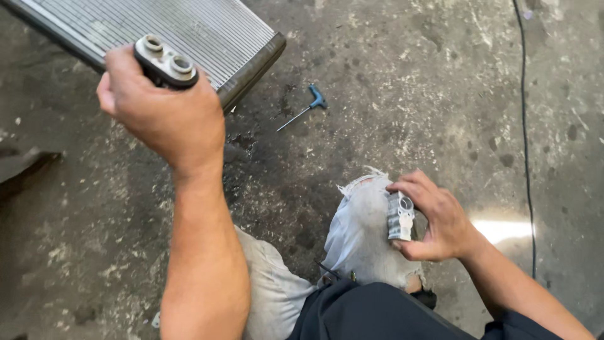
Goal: The person uses pliers to cut a red cable, then handles a car radiator, attaching a metal bracket and tightening it with a screwdriver. The person then carries the radiator and places it on the floor.
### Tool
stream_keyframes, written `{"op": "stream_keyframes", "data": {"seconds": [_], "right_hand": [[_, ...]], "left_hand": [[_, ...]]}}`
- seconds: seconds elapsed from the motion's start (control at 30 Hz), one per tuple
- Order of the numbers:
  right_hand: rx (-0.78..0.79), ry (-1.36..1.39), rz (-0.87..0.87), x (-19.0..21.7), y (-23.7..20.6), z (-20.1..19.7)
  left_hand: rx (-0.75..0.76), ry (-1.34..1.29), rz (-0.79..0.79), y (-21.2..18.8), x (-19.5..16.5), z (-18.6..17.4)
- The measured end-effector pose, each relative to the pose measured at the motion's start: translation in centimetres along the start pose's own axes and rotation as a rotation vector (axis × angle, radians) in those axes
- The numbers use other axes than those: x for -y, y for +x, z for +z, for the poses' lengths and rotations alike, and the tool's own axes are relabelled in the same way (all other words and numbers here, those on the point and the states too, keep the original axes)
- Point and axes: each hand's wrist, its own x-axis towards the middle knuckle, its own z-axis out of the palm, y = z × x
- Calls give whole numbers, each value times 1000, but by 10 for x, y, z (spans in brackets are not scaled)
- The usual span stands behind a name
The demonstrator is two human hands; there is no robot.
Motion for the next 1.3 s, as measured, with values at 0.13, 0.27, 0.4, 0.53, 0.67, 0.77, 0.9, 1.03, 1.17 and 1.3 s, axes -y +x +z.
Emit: {"op": "stream_keyframes", "data": {"seconds": [0.13,0.27,0.4,0.53,0.67,0.77,0.9,1.03,1.17,1.3], "right_hand": [[-54,47,175,-2,9,9],[-101,20,185,3,10,20],[-75,60,77,3,18,22],[-51,34,336,-8,27,21],[-9,-82,56,-10,24,20],[-8,-17,262,1,22,18],[144,156,38,31,25,0],[-159,341,125,43,75,-26],[-73,1666,-38,46,149,-57],[34,1691,-178,79,227,-76]], "left_hand": [[-2,-2,33,7,9,0],[-18,42,18,7,14,2],[2,38,33,7,13,3],[11,9,59,9,9,7],[16,10,78,7,8,10],[35,-7,93,5,7,11],[36,-36,20,7,7,14],[43,-15,9,14,5,16],[70,32,-25,22,-4,9],[58,10,-68,27,-17,-2]]}}
